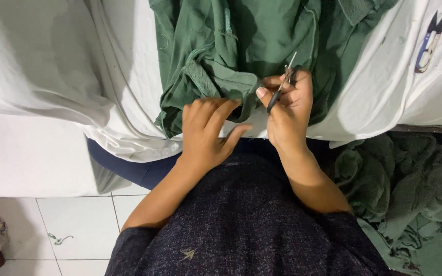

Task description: The person is using thread snips to trim excess threads and fabric edges from a green garment on a white table.

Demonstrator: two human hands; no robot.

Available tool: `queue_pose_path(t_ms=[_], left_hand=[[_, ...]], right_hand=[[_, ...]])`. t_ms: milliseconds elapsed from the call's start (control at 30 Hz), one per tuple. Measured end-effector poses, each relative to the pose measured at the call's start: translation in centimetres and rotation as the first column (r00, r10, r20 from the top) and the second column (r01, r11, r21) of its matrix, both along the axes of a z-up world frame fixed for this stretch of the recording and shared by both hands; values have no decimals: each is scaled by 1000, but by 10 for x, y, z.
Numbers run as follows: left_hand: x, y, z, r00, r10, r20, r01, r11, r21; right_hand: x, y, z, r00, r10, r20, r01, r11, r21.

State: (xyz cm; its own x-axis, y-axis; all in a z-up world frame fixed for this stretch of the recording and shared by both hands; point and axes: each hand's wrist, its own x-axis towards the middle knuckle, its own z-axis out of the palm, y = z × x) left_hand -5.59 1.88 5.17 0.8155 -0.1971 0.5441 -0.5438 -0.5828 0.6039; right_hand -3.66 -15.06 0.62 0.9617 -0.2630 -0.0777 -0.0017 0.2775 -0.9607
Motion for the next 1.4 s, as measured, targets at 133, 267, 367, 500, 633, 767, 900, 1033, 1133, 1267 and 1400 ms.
queue_pose_path(t_ms=[133,267,367,500,633,767,900,1033,1133,1267,1400], left_hand=[[9,-9,-5,996,49,74,-45,998,-48],[3,-4,-13,997,76,-20,-78,979,-189],[-2,9,-10,1000,5,-14,-8,967,-256],[-17,13,0,915,-404,6,389,878,-278],[-20,18,-25,956,-293,-2,289,944,-158],[4,12,-16,989,-99,-114,104,994,44],[3,2,-35,986,-150,74,149,989,22],[-10,-4,-32,985,-151,87,158,984,-85],[4,22,-38,982,38,187,-39,999,-1],[6,44,-38,965,253,-70,-237,955,180],[4,51,-38,982,187,-39,-182,978,105]], right_hand=[[1,-3,-8,998,3,56,1,998,-60],[1,-7,-9,999,-49,24,49,999,3],[4,-8,-12,998,-49,-32,50,998,43],[5,-10,-11,995,-56,-80,67,987,144],[7,-16,-15,998,20,-52,-6,969,246],[3,-20,-20,995,98,-8,-90,948,305],[0,-34,-33,997,30,65,-40,986,160],[-2,-41,-25,994,-91,56,93,995,-34],[-5,-44,-25,993,-75,93,85,991,-105],[-5,-47,-27,989,-133,66,135,990,-33],[5,-55,-27,940,-323,106,330,942,-60]])
